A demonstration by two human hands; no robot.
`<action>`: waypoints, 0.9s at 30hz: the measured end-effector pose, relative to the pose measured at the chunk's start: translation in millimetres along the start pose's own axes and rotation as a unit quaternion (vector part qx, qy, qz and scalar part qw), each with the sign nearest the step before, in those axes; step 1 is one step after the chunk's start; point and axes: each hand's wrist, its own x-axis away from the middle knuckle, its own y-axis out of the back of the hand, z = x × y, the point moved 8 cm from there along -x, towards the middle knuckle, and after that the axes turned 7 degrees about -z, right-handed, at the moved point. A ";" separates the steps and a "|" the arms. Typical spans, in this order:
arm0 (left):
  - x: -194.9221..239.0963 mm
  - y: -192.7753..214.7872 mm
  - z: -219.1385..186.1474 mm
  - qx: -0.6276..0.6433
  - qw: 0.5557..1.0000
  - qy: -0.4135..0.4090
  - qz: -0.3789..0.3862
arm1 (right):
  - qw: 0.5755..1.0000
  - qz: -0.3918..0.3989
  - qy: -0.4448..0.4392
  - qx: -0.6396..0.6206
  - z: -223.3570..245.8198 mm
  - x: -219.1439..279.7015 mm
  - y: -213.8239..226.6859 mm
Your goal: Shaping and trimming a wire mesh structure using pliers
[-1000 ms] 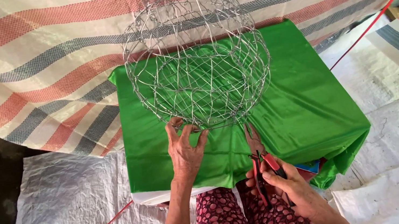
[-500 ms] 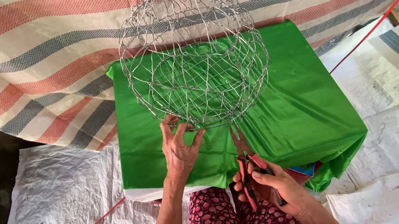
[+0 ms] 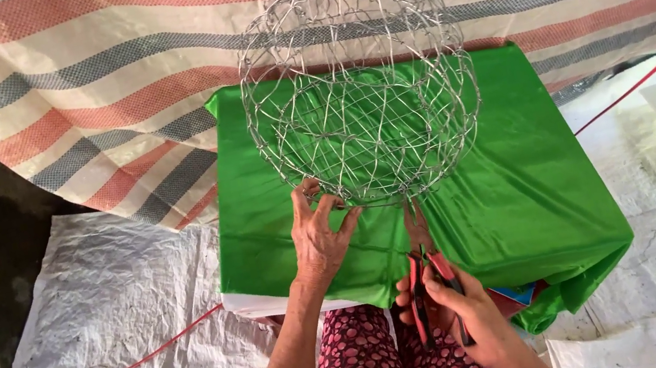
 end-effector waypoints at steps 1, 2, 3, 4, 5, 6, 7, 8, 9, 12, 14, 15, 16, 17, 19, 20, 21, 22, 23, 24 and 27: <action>0.0 1.0 -1.1 0.004 1.000 -0.008 -0.005 | 1.000 -0.002 -0.008 -0.020 -4.7 6.1 -0.7; 0.1 -0.1 1.6 0.003 1.000 -0.006 -0.006 | 1.000 -0.002 -0.010 -0.019 -5.1 9.4 -4.1; 0.7 -0.9 3.3 0.012 1.000 -0.009 -0.007 | 0.999 0.023 -0.025 -0.030 -7.8 13.8 -11.2; 1.4 -1.8 4.9 0.020 1.000 -0.012 -0.009 | 0.997 0.048 -0.040 -0.041 -10.2 18.6 -18.2; 0.6 2.1 2.0 0.019 1.000 -0.011 -0.009 | 0.997 0.048 -0.041 -0.041 -12.0 18.2 -20.7; -0.3 5.4 -1.5 0.039 0.999 -0.010 -0.004 | 0.997 0.056 -0.045 -0.039 -14.1 18.3 -24.3; -2.9 7.9 -5.6 0.059 0.998 -0.010 -0.001 | 0.996 0.064 -0.048 -0.036 -14.6 17.5 -28.0; -4.3 9.9 -7.7 0.059 0.998 -0.011 -0.001 | 0.996 0.065 -0.047 -0.036 -11.1 17.1 -34.6; -5.0 11.6 -8.8 0.062 0.998 -0.008 0.002 | 0.995 0.067 -0.059 -0.039 -10.3 17.2 -41.6; -4.3 9.8 -6.0 0.060 0.998 -0.008 0.002 | 0.993 0.076 -0.077 -0.053 -9.3 12.6 -55.4; -3.1 7.1 -3.2 0.055 0.998 -0.011 0.002 | 0.991 0.082 -0.083 -0.066 -8.1 8.2 -62.3; -3.3 7.5 -3.3 0.063 0.998 -0.016 -0.009 | 0.990 0.093 -0.089 -0.064 -6.6 6.3 -66.8; -3.4 7.9 -3.5 0.070 0.997 -0.020 -0.020 | 0.988 0.104 -0.094 -0.062 -5.1 4.5 -71.3; -3.2 7.3 -3.5 0.071 0.997 -0.021 -0.021 | 0.988 0.104 -0.092 -0.061 -2.6 4.7 -74.5; -2.1 8.1 -3.8 0.062 0.997 -0.026 -0.037 | 0.987 0.111 -0.096 -0.064 1.7 5.8 -81.4; -1.6 6.8 -2.1 0.064 0.997 -0.027 -0.037 | 0.987 0.110 -0.094 -0.063 2.7 4.0 -82.9; -0.9 5.5 -0.6 0.056 0.997 -0.030 -0.035 | 0.985 0.117 -0.105 -0.077 2.2 2.9 -85.9; -0.3 4.1 0.9 0.048 0.998 -0.032 -0.032 | 0.981 0.124 -0.115 -0.091 1.9 1.9 -88.9; -0.9 4.4 -0.4 0.048 0.998 -0.032 -0.032 | 0.981 0.124 -0.115 -0.092 0.9 -1.1 -88.3; -1.5 5.6 -2.2 0.037 0.998 -0.037 -0.036 | 0.979 0.128 -0.122 -0.099 -0.9 -3.6 -88.5; -2.8 9.5 -7.2 0.020 0.998 -0.041 -0.037 | 0.981 0.130 -0.119 -0.078 -2.7 -11.6 -85.8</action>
